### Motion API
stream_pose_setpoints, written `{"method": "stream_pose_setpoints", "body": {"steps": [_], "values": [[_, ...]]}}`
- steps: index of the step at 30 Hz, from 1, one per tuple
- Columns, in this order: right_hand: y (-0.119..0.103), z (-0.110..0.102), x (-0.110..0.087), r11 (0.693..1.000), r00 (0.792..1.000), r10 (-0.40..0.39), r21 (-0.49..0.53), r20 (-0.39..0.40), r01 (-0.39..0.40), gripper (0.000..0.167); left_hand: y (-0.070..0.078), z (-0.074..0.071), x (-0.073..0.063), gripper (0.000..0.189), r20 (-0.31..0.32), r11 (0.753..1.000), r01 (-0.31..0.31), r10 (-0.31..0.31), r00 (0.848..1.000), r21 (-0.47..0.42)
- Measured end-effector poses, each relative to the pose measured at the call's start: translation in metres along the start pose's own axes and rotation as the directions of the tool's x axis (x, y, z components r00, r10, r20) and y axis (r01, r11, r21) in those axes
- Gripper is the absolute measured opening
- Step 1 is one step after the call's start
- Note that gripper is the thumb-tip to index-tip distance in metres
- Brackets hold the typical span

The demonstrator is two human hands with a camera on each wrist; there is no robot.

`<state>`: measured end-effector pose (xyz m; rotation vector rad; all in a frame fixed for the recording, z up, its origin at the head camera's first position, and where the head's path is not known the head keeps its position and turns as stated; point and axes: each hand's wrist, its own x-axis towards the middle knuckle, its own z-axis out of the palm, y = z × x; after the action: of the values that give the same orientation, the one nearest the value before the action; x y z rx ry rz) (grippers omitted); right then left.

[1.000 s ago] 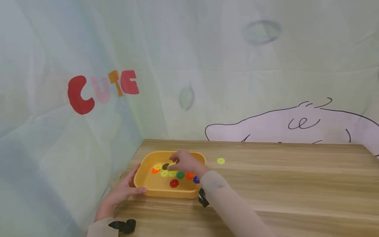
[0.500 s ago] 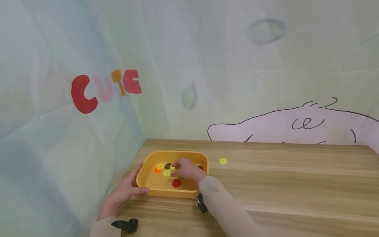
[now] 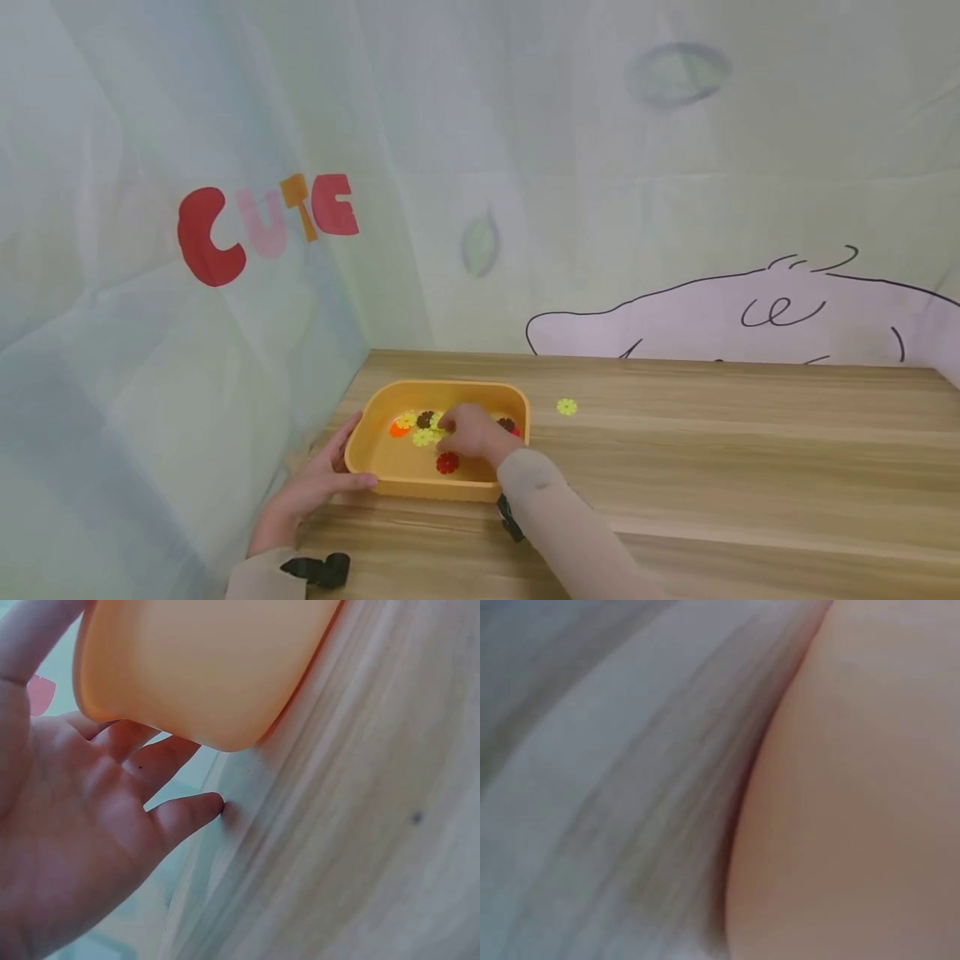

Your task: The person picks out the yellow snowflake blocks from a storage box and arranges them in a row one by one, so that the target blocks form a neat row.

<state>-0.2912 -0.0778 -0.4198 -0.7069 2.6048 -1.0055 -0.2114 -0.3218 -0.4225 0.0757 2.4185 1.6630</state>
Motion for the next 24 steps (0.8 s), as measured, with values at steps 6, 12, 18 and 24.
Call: {"method": "stream_pose_setpoints", "body": {"steps": [6, 12, 18, 24], "values": [[0.0017, 0.0028, 0.0021, 0.998, 1.0, -0.028, -0.059, -0.009, 0.028, 0.033, 0.0006, -0.0001, -0.0011, 0.107, -0.002, 1.0, 0.0, 0.0, 1.0, 0.008], [0.0025, 0.002, 0.0021, 0.992, 0.997, -0.076, -0.099, -0.011, 0.074, 0.028, 0.0035, 0.001, -0.0029, 0.107, 0.005, 1.0, -0.009, 0.009, 1.0, 0.021], [0.0013, 0.0026, 0.0018, 0.995, 0.998, -0.062, -0.083, -0.014, 0.061, 0.026, 0.0025, 0.0014, -0.0025, 0.106, -0.002, 1.0, -0.005, 0.005, 1.0, 0.023], [0.0009, 0.0035, 0.0018, 0.997, 0.999, -0.042, -0.069, -0.02, 0.04, 0.026, 0.0004, 0.0005, -0.0007, 0.107, -0.015, 1.0, 0.01, -0.009, 1.0, 0.019]]}}
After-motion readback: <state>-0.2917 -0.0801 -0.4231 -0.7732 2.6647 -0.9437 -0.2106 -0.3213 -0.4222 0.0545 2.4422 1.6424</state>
